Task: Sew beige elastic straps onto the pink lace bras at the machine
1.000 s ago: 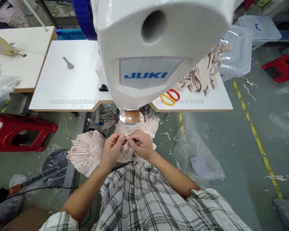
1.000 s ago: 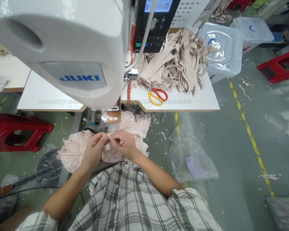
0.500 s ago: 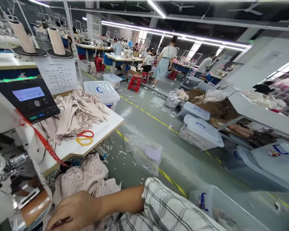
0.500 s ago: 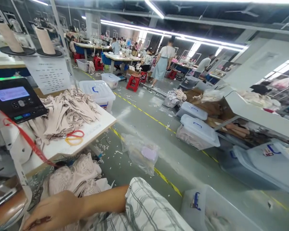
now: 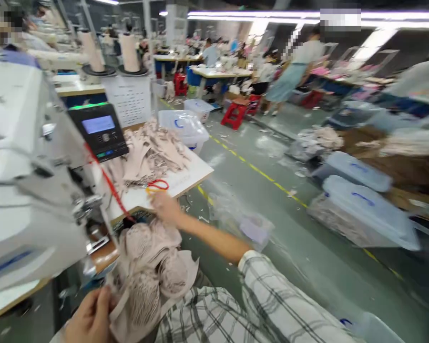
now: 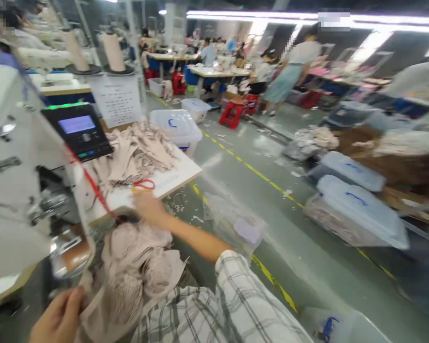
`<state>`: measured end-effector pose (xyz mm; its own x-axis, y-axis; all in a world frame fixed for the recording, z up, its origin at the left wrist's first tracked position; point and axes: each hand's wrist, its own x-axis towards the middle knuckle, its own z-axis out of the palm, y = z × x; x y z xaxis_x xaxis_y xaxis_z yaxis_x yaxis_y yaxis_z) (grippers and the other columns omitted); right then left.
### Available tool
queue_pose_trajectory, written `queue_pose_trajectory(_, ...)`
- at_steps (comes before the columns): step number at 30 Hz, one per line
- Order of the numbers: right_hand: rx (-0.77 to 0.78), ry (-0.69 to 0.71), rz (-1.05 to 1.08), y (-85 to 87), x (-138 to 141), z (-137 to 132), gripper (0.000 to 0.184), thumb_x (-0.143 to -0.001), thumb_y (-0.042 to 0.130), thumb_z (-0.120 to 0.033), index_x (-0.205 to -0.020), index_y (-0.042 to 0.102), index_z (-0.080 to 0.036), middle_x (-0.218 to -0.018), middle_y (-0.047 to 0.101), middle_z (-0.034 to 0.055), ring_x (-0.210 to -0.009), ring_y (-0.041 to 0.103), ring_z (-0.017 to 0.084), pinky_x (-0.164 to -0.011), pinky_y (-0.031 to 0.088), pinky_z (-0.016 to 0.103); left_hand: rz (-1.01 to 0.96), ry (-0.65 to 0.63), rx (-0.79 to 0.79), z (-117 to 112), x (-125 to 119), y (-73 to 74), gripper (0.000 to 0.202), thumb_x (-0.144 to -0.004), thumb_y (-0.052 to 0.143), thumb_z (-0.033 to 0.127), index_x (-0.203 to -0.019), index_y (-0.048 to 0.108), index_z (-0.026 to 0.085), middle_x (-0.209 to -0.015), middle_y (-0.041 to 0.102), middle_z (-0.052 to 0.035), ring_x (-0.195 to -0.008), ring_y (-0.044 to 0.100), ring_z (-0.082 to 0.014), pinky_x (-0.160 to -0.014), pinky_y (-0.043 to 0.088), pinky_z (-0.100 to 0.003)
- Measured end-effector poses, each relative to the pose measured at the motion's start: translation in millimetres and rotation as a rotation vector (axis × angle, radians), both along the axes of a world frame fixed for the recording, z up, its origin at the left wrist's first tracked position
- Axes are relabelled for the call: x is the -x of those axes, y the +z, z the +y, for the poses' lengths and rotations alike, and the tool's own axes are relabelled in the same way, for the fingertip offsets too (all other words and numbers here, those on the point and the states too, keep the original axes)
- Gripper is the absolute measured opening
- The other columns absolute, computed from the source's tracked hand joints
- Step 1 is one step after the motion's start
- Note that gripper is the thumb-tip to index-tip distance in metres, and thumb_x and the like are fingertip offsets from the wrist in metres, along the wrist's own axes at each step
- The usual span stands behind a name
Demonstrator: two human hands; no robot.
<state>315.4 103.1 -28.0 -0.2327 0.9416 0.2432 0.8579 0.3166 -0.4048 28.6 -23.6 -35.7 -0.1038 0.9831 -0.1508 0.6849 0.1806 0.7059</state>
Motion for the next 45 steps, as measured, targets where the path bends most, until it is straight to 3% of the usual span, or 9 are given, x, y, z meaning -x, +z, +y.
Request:
queue_pose_trajectory(2, 0.022, -0.085, -0.013, 0.9, -27.5, 38.4, 0.032, -0.098, 0.039, -0.014, -0.120, 0.062, -0.009, -0.127, 0.063, 0.0183, -0.118, 0.056, 0.023, -0.102, 0.043, 0.038, -0.065, -0.023, 0.052, -5.3, 0.9, 1.0, 0.042, -0.082, 0.053, 0.062, -0.073, 0.069, 0.024, -0.064, 0.070, -0.0002, -0.065, 0.068, -0.0230, -0.062, 0.052, -0.031)
queue_pose_trajectory(6, 0.080, -0.105, -0.111, -12.8, -49.2, 78.7, 0.030, -0.096, 0.044, -0.017, -0.118, 0.062, -0.008, -0.114, 0.063, 0.0200, -0.108, 0.056, 0.027, -0.096, 0.041, 0.038, -0.314, -0.048, 0.193, -6.3, 4.0, -1.7, 0.055, -0.077, 0.057, 0.073, -0.080, 0.069, 0.019, -0.070, 0.072, -0.0042, -0.067, 0.068, -0.0228, -0.065, 0.056, -0.031)
queue_pose_trajectory(12, 0.093, -0.077, -0.253, -26.5, -31.0, 59.4, 0.047, -0.096, 0.050, -0.035, -0.134, 0.051, -0.008, -0.118, 0.058, 0.0214, -0.109, 0.049, 0.032, -0.093, 0.039, 0.040, -0.519, 0.022, 0.264, -6.9, -2.2, 6.5, 0.052, -0.075, 0.068, 0.065, -0.094, 0.070, 0.016, -0.082, 0.075, -0.0078, -0.079, 0.071, -0.0234, -0.074, 0.056, -0.031)
queue_pose_trajectory(20, 0.140, -0.069, -0.406, -35.1, -26.4, 51.4, 0.040, -0.094, 0.046, -0.024, -0.129, 0.051, -0.006, -0.102, 0.064, 0.0211, -0.087, 0.057, 0.029, -0.070, 0.039, 0.035, -0.753, 0.109, 0.329, -7.6, -6.6, 16.4, 0.039, -0.082, 0.069, 0.052, -0.094, 0.071, 0.016, -0.087, 0.075, -0.0066, -0.079, 0.067, -0.0176, -0.074, 0.052, -0.026)
queue_pose_trajectory(23, 0.210, -0.096, -0.243, -27.5, -38.8, 22.4, 0.033, -0.089, 0.055, -0.031, -0.115, 0.053, -0.009, -0.095, 0.064, 0.0168, -0.074, 0.057, 0.024, -0.062, 0.037, 0.032, -0.857, 0.123, 0.329, -11.3, -2.3, 13.5, 0.034, -0.085, 0.069, 0.049, -0.089, 0.070, 0.015, -0.084, 0.074, -0.0050, -0.077, 0.066, -0.0157, -0.073, 0.050, -0.024)
queue_pose_trajectory(28, 0.386, -0.050, 0.375, -8.8, -39.0, -88.9, 0.032, -0.087, 0.056, -0.037, -0.114, 0.048, -0.021, -0.080, 0.059, 0.0034, -0.065, 0.057, 0.018, -0.056, 0.048, 0.030, -0.919, 0.122, 0.325, -14.0, 0.7, 11.4, 0.031, -0.087, 0.067, 0.046, -0.085, 0.070, 0.016, -0.083, 0.073, -0.0037, -0.073, 0.064, -0.0136, -0.071, 0.049, -0.023)
queue_pose_trajectory(32, 0.390, 0.276, 0.215, -1.6, -4.7, -154.7, 0.050, -0.081, 0.067, -0.032, -0.127, 0.051, -0.025, -0.112, 0.064, 0.0103, -0.086, 0.064, 0.022, -0.071, 0.056, 0.036, -0.870, 0.073, 0.304, -12.6, -1.2, 13.9, 0.029, -0.090, 0.062, 0.044, -0.086, 0.070, 0.016, -0.085, 0.073, -0.0039, -0.075, 0.065, -0.0141, -0.072, 0.049, -0.023)
queue_pose_trajectory(38, 0.200, 0.359, 0.209, -14.2, 39.6, -155.2, 0.040, -0.089, 0.064, -0.034, -0.126, 0.054, -0.023, -0.119, 0.064, 0.0101, -0.108, 0.063, 0.025, -0.087, 0.057, 0.039, -0.759, -0.011, 0.266, -13.8, -6.7, 21.1, 0.025, -0.094, 0.054, 0.037, -0.091, 0.069, 0.017, -0.087, 0.073, -0.0039, -0.080, 0.066, -0.0163, -0.076, 0.052, -0.026)
queue_pose_trajectory(45, 0.257, 0.426, 0.257, -23.3, 42.6, -146.4, 0.035, -0.092, 0.063, -0.031, -0.126, 0.056, -0.025, -0.119, 0.067, 0.0074, -0.105, 0.066, 0.022, -0.083, 0.057, 0.034, -0.684, -0.014, 0.256, -14.3, -3.7, 20.4, 0.020, -0.091, 0.047, 0.021, -0.078, 0.062, 0.018, -0.072, 0.061, 0.0023, -0.069, 0.055, -0.0115, -0.066, 0.042, -0.022)
